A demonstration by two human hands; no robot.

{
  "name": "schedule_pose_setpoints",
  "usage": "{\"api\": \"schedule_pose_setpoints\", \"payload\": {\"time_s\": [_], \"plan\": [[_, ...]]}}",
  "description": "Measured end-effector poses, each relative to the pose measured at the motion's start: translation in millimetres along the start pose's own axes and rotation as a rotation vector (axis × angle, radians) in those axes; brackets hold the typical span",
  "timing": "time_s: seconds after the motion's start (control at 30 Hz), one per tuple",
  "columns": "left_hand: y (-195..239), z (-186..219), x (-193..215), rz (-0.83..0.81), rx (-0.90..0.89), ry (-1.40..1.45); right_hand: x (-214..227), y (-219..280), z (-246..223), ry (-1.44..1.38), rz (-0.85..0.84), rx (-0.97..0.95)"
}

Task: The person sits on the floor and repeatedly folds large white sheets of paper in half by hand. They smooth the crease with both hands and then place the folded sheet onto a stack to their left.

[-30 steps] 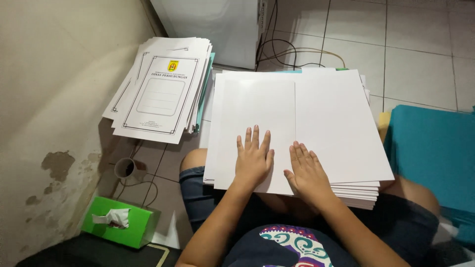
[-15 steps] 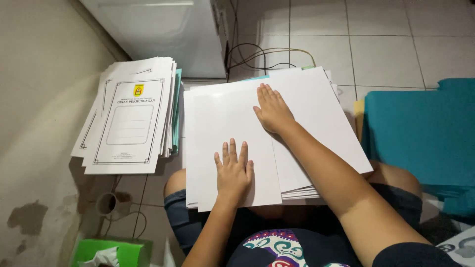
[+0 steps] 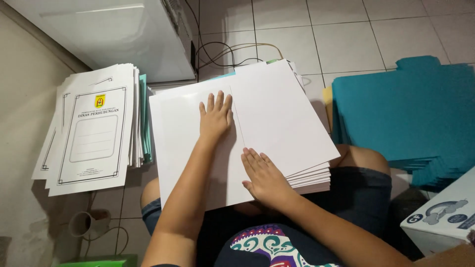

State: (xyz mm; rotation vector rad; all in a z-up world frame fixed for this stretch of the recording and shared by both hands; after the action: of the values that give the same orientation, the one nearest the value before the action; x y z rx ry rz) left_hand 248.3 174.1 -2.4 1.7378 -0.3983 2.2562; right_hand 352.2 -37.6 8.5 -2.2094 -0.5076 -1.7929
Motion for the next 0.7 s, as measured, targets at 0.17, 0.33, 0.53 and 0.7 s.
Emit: {"api": "schedule_pose_setpoints", "payload": {"time_s": [0.17,0.33,0.53,0.7], "plan": [[-39,-12,3,0.097,0.046,-0.022,1,5,1,-0.019,-0.059,0.042],[-38,-29,-14,0.333,0.044,-0.018,9,-54,31,0.02,-0.057,-0.027],[-41,-31,-19,0.367,0.038,-0.032,21,-145,69,0.03,0.022,-0.125],[-42,-31,-19,0.36,0.068,-0.002,15,-132,64,0.038,0.02,-0.133]]}}
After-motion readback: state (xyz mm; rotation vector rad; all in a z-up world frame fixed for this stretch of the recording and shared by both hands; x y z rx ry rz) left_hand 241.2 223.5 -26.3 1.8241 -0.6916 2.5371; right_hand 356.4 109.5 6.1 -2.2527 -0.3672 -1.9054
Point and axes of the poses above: each hand's wrist, its own y-axis away from the middle knuckle, its own x-axis out of the back of the hand, z = x × y, the point moved 5 cm from there along -y, towards the middle knuckle, and after that the axes turned 5 degrees about z, right-handed, at the moved point
